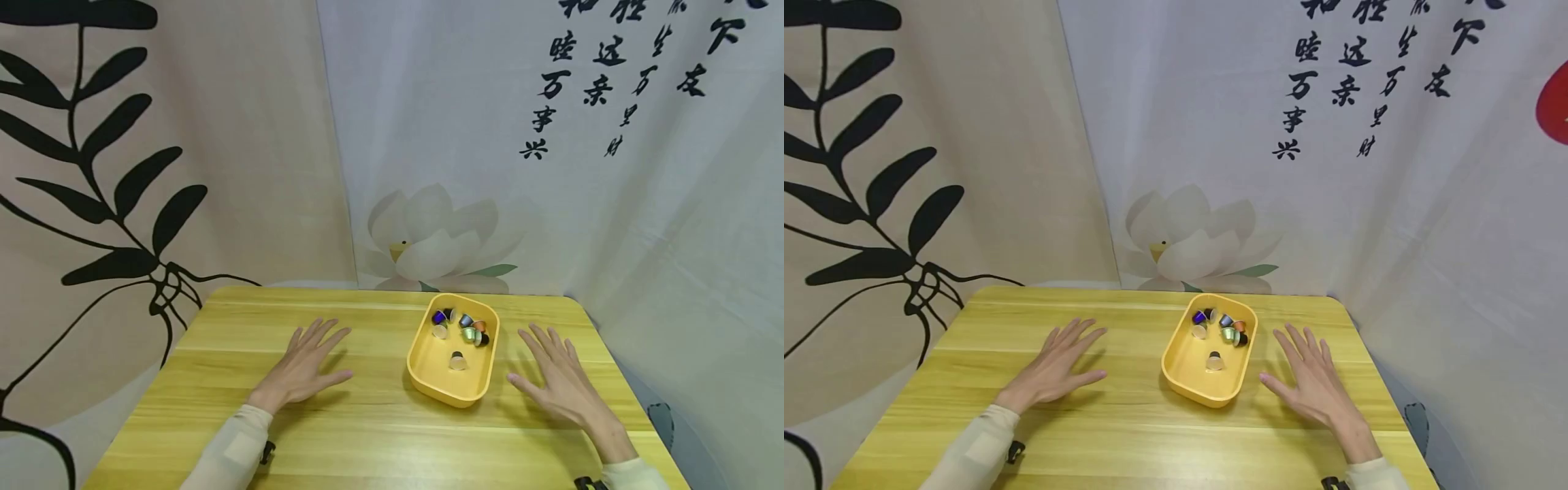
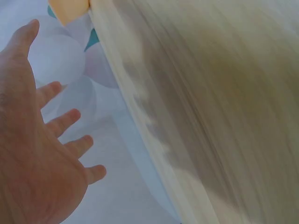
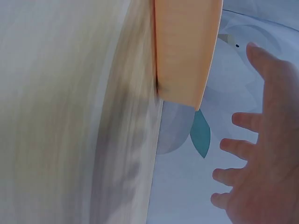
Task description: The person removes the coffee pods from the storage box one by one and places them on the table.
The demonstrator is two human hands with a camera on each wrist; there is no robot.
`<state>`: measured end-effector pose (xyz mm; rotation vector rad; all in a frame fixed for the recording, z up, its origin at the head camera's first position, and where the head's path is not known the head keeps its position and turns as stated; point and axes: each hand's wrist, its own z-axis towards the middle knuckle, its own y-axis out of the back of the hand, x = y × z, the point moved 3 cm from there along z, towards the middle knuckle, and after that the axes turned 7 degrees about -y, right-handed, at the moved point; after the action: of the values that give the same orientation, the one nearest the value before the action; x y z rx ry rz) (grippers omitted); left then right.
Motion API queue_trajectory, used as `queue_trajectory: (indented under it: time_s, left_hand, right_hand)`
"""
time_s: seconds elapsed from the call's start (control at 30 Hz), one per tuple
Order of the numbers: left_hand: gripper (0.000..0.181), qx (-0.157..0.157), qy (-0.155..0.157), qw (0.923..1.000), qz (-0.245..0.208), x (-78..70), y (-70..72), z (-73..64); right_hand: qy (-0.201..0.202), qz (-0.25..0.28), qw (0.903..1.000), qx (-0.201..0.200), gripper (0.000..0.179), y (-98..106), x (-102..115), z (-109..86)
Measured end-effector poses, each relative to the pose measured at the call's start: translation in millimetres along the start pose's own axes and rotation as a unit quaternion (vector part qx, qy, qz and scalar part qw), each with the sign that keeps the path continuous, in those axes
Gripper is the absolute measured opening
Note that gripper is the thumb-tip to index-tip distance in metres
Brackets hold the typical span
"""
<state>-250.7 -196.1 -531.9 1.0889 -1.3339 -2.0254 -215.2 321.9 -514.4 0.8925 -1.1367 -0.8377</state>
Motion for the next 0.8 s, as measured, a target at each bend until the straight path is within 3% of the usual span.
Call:
queue_trajectory:
  time_s: [0.5,0.8]
  left_hand:
    - [0.091,0.008,-0.018,0.9991,-0.037,-25.9,-5.3,14.4]
    - [0.091,0.016,-0.028,0.9984,-0.046,-36.8,-8.3,22.1]
  right_hand:
    - [0.017,0.02,0.9997,-0.002,0.096,-14.3,18.4,-6.0]
    - [0.007,0.038,0.9992,0.009,0.096,-23.0,25.4,-7.3]
